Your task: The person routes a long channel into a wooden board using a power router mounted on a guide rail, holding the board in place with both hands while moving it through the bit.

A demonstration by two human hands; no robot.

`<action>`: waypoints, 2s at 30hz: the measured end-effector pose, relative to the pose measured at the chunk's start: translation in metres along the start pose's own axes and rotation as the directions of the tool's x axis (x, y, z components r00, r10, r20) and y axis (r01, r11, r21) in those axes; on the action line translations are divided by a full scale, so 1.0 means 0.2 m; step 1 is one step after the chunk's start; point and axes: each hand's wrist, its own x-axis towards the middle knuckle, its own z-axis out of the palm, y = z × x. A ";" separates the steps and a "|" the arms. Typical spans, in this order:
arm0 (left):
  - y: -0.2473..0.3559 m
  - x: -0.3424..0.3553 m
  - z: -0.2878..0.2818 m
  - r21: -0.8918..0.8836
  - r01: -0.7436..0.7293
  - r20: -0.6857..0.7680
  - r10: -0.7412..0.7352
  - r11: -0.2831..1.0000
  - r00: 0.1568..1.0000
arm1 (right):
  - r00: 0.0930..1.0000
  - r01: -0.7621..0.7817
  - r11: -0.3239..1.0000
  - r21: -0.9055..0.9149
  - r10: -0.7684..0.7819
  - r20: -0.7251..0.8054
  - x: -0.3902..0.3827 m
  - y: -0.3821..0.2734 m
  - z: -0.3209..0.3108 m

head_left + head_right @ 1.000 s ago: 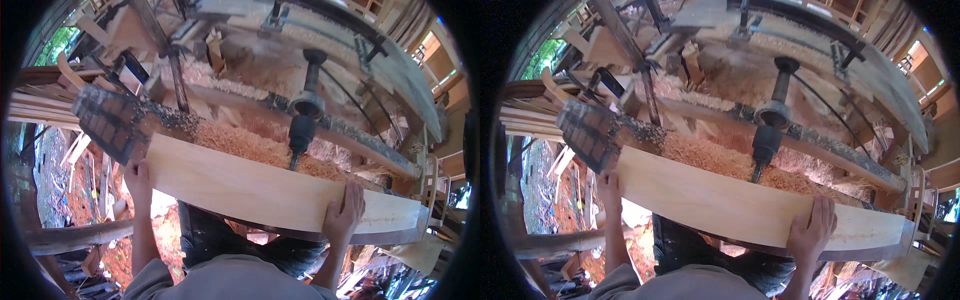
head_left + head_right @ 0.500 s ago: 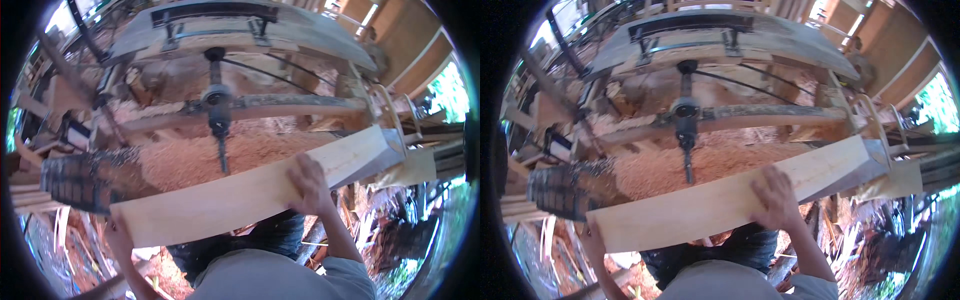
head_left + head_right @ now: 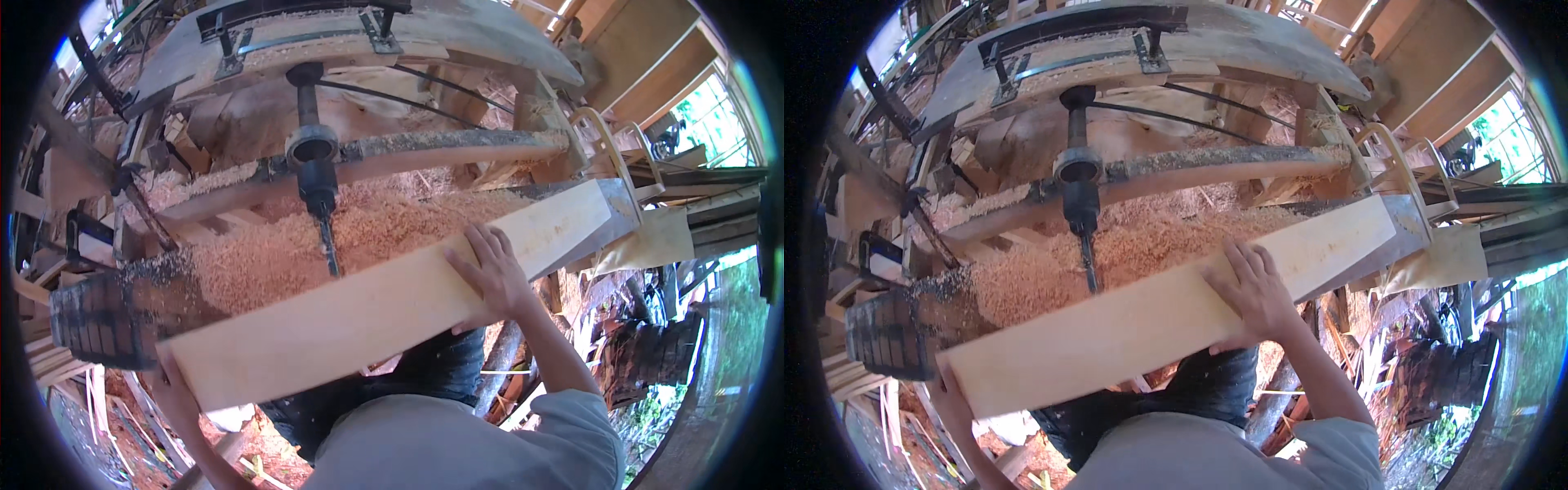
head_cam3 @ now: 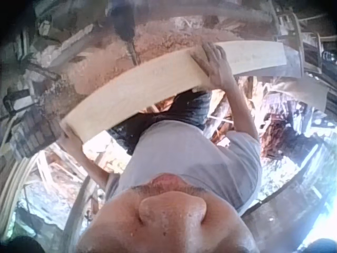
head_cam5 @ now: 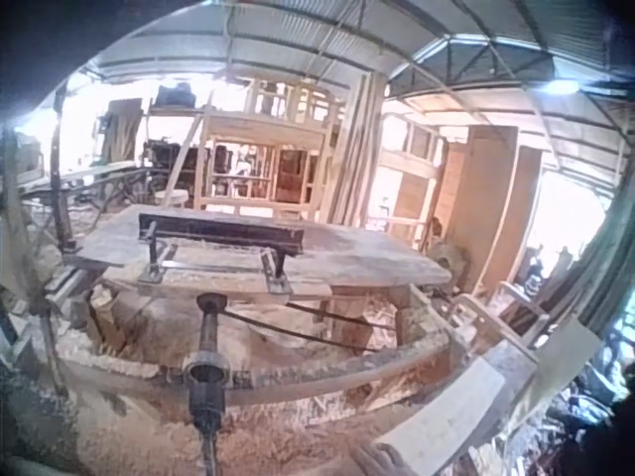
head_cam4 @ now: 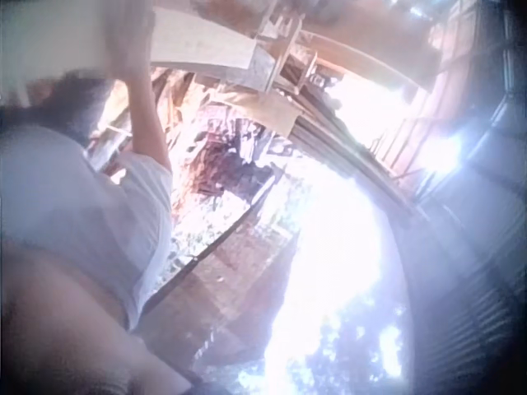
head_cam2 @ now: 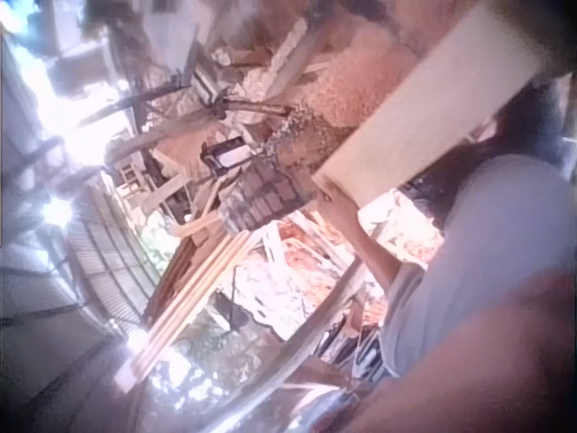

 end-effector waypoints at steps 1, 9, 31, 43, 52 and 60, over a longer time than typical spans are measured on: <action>-0.02 0.05 0.02 -0.013 -0.010 0.011 0.010 1.000 1.000 | 1.000 -0.008 1.000 0.003 0.008 0.022 0.00 0.00 0.01; -0.01 0.33 0.00 0.079 0.154 0.383 -0.173 0.985 0.907 | 0.992 -0.028 0.999 0.028 0.032 -0.122 0.03 0.03 0.08; -0.05 0.47 0.08 0.269 0.128 0.242 -0.195 0.955 0.950 | 0.999 -0.014 1.000 -0.018 0.014 -0.034 0.15 -0.05 0.13; 0.00 0.39 -0.02 0.322 0.225 0.134 -0.280 0.920 0.951 | 0.997 0.055 0.997 -0.049 -0.057 -0.052 0.17 -0.08 0.14; -0.14 0.17 -0.07 0.321 0.238 0.088 -0.279 0.917 0.956 | 0.997 0.040 0.995 -0.087 -0.045 -0.063 0.03 -0.17 0.16; -0.07 0.50 0.01 0.342 0.168 0.234 -0.257 0.925 0.938 | 0.994 0.030 0.997 -0.077 -0.038 -0.102 0.13 -0.10 0.21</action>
